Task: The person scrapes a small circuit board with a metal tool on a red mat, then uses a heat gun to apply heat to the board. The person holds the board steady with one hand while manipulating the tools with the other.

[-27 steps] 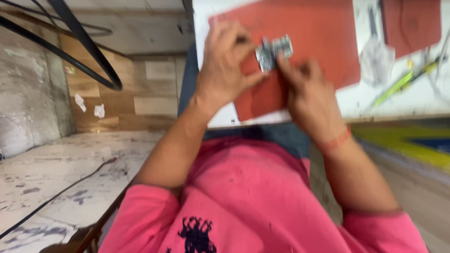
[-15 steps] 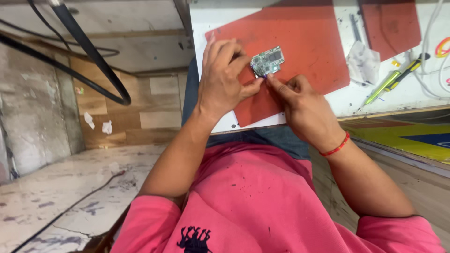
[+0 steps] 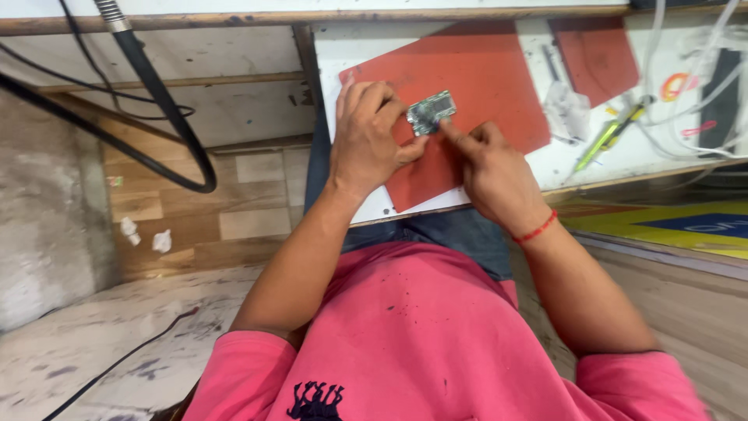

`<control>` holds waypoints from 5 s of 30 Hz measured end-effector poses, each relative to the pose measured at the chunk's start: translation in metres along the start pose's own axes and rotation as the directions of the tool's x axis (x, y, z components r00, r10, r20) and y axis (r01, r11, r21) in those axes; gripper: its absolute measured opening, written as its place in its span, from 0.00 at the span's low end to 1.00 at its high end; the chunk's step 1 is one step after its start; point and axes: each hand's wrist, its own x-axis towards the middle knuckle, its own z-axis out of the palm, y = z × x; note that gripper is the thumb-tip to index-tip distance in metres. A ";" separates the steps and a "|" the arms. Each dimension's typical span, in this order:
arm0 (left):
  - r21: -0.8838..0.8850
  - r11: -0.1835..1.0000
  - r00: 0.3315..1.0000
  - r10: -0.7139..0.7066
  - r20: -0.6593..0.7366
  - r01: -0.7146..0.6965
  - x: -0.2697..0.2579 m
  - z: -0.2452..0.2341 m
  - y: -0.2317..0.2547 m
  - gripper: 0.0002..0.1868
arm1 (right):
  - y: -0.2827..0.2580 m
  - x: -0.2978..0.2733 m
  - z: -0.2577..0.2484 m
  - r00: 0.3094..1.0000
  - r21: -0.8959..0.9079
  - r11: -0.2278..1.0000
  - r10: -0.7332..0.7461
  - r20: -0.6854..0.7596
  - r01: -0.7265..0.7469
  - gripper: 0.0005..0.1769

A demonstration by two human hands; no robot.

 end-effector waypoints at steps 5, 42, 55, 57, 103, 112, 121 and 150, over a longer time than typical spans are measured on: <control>-0.005 1.000 1.000 -0.009 -0.007 0.009 0.006 -0.006 0.001 0.23 | -0.020 0.010 -0.002 0.998 0.072 0.997 -0.031 -0.059 0.035 0.29; 0.081 0.995 0.998 -0.061 0.026 0.059 0.008 0.003 0.017 0.24 | 0.024 0.010 -0.010 0.994 0.041 0.994 -0.100 -0.045 0.101 0.32; 0.153 0.980 0.979 -0.150 0.137 0.129 0.037 0.011 0.010 0.27 | 0.013 0.024 -0.026 0.997 0.127 0.992 -0.007 0.077 -0.003 0.32; 0.139 0.983 0.979 -0.143 0.145 0.123 0.038 0.015 0.007 0.27 | 0.009 0.021 -0.024 0.998 0.135 0.990 0.024 0.060 -0.032 0.33; 0.174 0.981 0.989 -0.108 0.105 0.089 0.047 0.019 0.012 0.27 | 0.066 0.045 -0.043 0.970 0.090 0.993 -0.097 0.224 0.078 0.35; 0.165 0.980 0.986 -0.130 0.101 0.112 0.036 0.023 0.012 0.27 | 0.068 0.043 -0.036 0.981 0.084 0.987 -0.149 0.125 0.139 0.34; 0.111 0.986 0.990 -0.130 0.057 0.123 0.032 0.019 0.013 0.26 | 0.038 0.036 -0.037 0.997 0.067 0.998 -0.003 0.077 -0.002 0.34; 0.174 0.977 0.976 -0.150 0.159 0.122 0.034 0.015 0.007 0.26 | 0.029 0.026 -0.016 0.991 0.098 0.995 -0.048 0.122 0.036 0.35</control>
